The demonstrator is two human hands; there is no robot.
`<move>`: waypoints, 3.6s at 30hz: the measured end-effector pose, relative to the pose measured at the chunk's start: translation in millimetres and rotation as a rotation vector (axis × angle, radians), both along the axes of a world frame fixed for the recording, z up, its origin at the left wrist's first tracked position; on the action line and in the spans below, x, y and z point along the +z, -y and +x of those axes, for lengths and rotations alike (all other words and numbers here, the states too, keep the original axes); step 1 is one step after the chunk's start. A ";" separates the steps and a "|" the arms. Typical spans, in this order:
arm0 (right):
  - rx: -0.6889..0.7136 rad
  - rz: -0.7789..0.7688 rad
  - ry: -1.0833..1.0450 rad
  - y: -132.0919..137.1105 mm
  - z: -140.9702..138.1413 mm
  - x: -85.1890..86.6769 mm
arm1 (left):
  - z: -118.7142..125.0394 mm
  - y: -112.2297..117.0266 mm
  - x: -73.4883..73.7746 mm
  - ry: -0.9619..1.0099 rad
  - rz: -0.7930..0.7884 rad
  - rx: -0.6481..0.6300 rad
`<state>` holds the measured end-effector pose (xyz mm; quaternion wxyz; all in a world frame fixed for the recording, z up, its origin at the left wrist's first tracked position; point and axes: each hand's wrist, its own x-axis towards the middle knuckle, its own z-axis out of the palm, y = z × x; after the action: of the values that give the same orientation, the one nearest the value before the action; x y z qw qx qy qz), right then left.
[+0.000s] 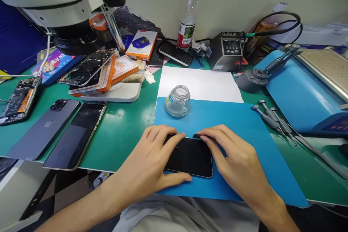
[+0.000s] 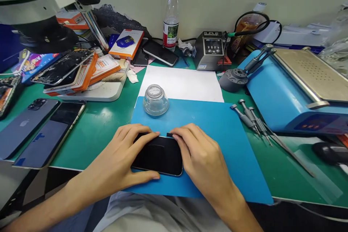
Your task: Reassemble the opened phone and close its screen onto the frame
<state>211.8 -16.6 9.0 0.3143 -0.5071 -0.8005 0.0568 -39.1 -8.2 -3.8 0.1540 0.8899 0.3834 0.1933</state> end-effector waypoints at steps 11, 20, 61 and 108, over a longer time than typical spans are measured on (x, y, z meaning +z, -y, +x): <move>0.013 -0.015 0.012 4.1 1.8 -7.2 | 1.7 -2.3 -2.0 0.012 -0.045 0.003; 0.031 -0.019 0.032 2.6 3.0 -8.7 | 0.3 -2.2 -3.0 0.015 -0.061 0.007; -0.059 -0.730 -0.333 -30.9 14.1 18.8 | 0.8 0.9 -6.5 0.000 -0.078 0.045; -0.076 -0.811 -0.228 -38.1 24.4 28.2 | -0.5 1.5 -4.9 -0.030 -0.096 0.062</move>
<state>236.2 21.5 37.2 0.1779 -0.6093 -0.6542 0.4113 -39.6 -9.7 -8.7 0.1849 0.8719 0.4219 0.1660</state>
